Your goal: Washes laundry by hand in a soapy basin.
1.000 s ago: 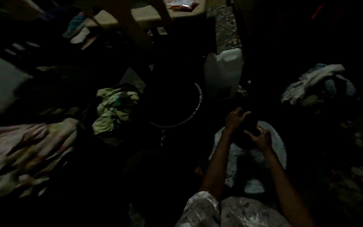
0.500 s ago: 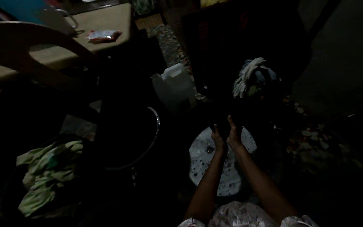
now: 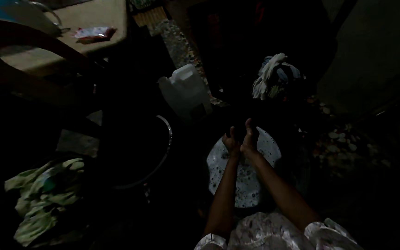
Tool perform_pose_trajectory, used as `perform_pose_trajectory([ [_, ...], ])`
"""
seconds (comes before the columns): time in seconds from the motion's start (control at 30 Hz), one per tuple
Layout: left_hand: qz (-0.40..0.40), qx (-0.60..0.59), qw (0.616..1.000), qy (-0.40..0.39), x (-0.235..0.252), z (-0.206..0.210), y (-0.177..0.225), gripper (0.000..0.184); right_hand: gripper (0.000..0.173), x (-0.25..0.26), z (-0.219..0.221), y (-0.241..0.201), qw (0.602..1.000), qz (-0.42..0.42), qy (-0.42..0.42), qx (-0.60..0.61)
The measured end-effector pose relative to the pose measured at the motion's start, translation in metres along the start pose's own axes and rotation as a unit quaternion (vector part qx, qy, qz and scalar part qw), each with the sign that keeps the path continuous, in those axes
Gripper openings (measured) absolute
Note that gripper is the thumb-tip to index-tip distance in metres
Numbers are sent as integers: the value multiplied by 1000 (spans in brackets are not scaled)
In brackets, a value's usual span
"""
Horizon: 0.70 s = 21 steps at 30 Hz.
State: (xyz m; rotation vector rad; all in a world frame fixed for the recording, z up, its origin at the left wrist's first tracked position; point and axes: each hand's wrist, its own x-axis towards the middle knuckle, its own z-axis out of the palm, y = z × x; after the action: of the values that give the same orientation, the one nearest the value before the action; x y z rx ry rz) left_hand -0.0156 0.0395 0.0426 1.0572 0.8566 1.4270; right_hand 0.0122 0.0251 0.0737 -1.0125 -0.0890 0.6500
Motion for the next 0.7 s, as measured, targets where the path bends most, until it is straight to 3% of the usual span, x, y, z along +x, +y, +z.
perform_pose_trajectory([
  [0.23,16,6,1000,-6,2,-1,-6,29,39,3,-1,1,1000,15,-4,-7],
  [0.43,-48,40,997,36,1,5,-6,30,31,11,-7,-1,999,16,-42,-30],
  [0.5,-102,64,993,3,7,-2,-7,32,28,19,-13,-7,995,43,-57,-75],
  [0.63,-146,104,981,-70,23,-21,-28,34,45,38,-28,-5,983,56,-52,-168],
  [0.7,-209,93,967,-113,25,-33,-41,46,53,41,-33,-4,975,52,-43,-210],
])
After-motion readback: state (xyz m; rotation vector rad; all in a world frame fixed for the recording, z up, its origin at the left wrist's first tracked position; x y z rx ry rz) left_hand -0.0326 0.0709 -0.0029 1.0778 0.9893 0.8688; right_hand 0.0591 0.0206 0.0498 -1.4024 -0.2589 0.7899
